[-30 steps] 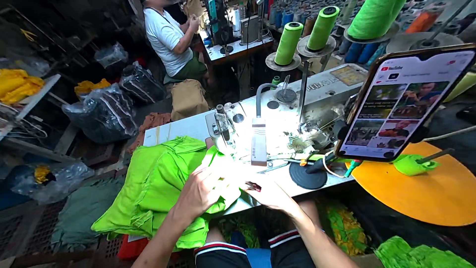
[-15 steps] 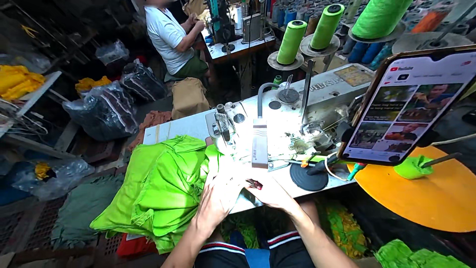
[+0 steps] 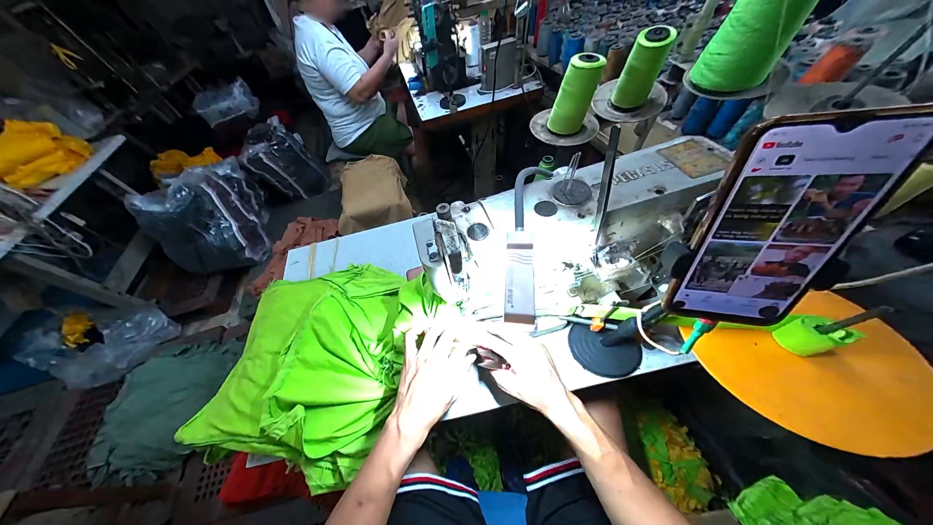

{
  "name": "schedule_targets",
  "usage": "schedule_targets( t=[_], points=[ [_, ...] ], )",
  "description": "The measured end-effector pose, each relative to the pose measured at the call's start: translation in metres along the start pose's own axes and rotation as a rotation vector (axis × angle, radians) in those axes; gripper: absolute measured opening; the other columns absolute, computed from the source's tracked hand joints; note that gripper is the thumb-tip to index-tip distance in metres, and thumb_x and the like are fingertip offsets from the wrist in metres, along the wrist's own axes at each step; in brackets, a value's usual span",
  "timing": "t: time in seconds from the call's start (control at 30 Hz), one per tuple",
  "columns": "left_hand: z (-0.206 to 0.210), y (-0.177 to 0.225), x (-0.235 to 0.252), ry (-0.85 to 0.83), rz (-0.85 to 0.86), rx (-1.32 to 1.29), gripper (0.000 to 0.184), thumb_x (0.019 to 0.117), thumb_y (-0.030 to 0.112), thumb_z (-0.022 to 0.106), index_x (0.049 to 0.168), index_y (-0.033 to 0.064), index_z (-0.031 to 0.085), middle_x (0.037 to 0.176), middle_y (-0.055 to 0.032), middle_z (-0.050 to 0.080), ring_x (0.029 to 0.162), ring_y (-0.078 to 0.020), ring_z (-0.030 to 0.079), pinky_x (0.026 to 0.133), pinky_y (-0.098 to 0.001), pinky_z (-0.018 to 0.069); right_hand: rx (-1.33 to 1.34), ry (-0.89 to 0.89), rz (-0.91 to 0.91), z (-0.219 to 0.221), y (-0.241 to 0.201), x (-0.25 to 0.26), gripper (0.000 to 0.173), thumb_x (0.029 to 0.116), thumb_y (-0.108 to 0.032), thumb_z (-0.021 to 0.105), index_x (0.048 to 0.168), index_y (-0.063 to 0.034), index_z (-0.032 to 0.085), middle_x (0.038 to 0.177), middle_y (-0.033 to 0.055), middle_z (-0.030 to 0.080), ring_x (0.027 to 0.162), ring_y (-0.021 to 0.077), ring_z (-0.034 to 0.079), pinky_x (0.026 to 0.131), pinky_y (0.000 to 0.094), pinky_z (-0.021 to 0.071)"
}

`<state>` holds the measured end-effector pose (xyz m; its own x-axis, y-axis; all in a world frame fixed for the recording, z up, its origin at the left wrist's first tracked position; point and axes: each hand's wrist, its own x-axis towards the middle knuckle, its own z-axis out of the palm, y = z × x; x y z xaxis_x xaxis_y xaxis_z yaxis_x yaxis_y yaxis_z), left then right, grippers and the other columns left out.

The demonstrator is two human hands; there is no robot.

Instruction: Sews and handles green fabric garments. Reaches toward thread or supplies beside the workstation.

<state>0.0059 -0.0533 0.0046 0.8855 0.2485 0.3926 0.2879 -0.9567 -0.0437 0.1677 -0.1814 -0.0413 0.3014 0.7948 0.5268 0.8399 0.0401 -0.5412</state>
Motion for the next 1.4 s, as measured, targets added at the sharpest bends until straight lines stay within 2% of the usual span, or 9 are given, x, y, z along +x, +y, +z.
schedule_targets(
  t=[0.1,0.27,0.43,0.57,0.8,0.87,1.07,1.3,1.4],
  points=[
    [0.001,-0.001,0.0,0.02,-0.004,0.036,0.03,0.1044,0.038,0.049,0.112,0.0268,0.075,0.118,0.0018,0.072,0.118,-0.0214,0.063,0.105,-0.0524,0.0405,-0.124,0.054,-0.013,0.003,-0.005,-0.002,0.033,0.0905,-0.03,0.065,0.121,-0.0237,0.075,0.127,0.0099,0.069,0.113,0.0269,0.068,0.089,0.0445,0.0592],
    [0.008,-0.008,0.011,0.021,-0.091,0.01,0.03,0.1054,0.034,0.047,0.113,0.0244,0.075,0.123,0.0,0.071,0.125,-0.0207,0.06,0.11,-0.0523,0.0378,-0.302,-0.039,0.114,0.0,-0.019,0.013,0.034,0.0939,-0.036,0.062,0.124,-0.0256,0.074,0.119,0.0145,0.066,0.103,0.0336,0.067,0.067,0.0444,0.0587],
    [0.021,-0.021,0.023,0.01,-0.22,0.003,0.034,0.1036,0.031,0.047,0.127,0.0265,0.071,0.126,-0.0027,0.067,0.123,-0.0246,0.059,0.107,-0.0521,0.0404,-0.312,0.021,0.251,-0.003,-0.025,0.002,0.034,0.0961,-0.041,0.061,0.119,-0.0194,0.075,0.108,0.0075,0.071,0.093,0.0257,0.071,0.071,0.0463,0.0591],
    [0.024,-0.025,0.023,0.08,-0.31,-0.082,0.034,0.103,0.031,0.048,0.128,0.0281,0.072,0.127,-0.0055,0.067,0.12,-0.0266,0.06,0.101,-0.0504,0.0451,-0.199,-0.021,0.391,-0.014,-0.029,-0.013,0.052,0.0938,-0.059,0.06,0.122,-0.0163,0.071,0.095,0.0012,0.074,0.079,0.0177,0.07,0.067,0.0451,0.0573],
    [0.022,-0.036,-0.009,0.337,-0.362,-0.298,0.021,0.1006,0.016,0.059,0.106,0.0054,0.076,0.11,-0.0143,0.069,0.107,-0.0274,0.066,0.097,-0.0391,0.0542,-0.206,-0.006,0.138,-0.008,-0.047,-0.007,0.036,0.1033,-0.031,0.052,0.132,-0.0143,0.067,0.115,0.0048,0.073,0.098,0.0201,0.072,0.083,0.0415,0.0604],
    [0.014,-0.033,-0.021,0.372,-0.353,-0.266,0.02,0.0998,0.014,0.06,0.104,0.0028,0.076,0.107,-0.0146,0.069,0.105,-0.0266,0.066,0.097,-0.0364,0.0544,-0.285,0.02,0.11,0.005,-0.05,0.004,0.037,0.1037,-0.031,0.053,0.133,-0.0142,0.067,0.114,0.008,0.072,0.095,0.025,0.073,0.077,0.0441,0.061],
    [-0.009,-0.001,-0.055,0.443,-0.314,-0.28,0.018,0.0956,0.011,0.063,0.104,0.0033,0.077,0.106,-0.0129,0.069,0.106,-0.0237,0.066,0.096,-0.0319,0.0545,-0.372,0.015,0.191,0.025,-0.067,0.036,0.034,0.1008,-0.024,0.056,0.129,-0.0107,0.069,0.108,0.0147,0.071,0.088,0.0333,0.072,0.069,0.0496,0.0584],
    [0.005,0.014,-0.064,0.418,-0.251,-0.379,0.016,0.0977,0.014,0.064,0.104,0.0072,0.077,0.107,-0.0106,0.069,0.108,-0.0202,0.065,0.098,-0.0295,0.053,-0.258,0.137,0.142,0.033,-0.053,0.03,0.028,0.1016,-0.024,0.054,0.117,-0.0104,0.074,0.101,0.0095,0.074,0.087,0.0272,0.074,0.072,0.0471,0.0604],
    [0.005,0.01,-0.067,0.405,-0.216,-0.4,0.017,0.0959,0.022,0.068,0.104,0.0118,0.079,0.114,-0.006,0.072,0.114,-0.0189,0.065,0.103,-0.0358,0.0517,-0.165,0.235,0.25,0.021,-0.045,0.004,0.035,0.1041,-0.028,0.053,0.124,-0.0048,0.07,0.106,0.0098,0.074,0.09,0.0228,0.073,0.076,0.0441,0.0612]
  ],
)
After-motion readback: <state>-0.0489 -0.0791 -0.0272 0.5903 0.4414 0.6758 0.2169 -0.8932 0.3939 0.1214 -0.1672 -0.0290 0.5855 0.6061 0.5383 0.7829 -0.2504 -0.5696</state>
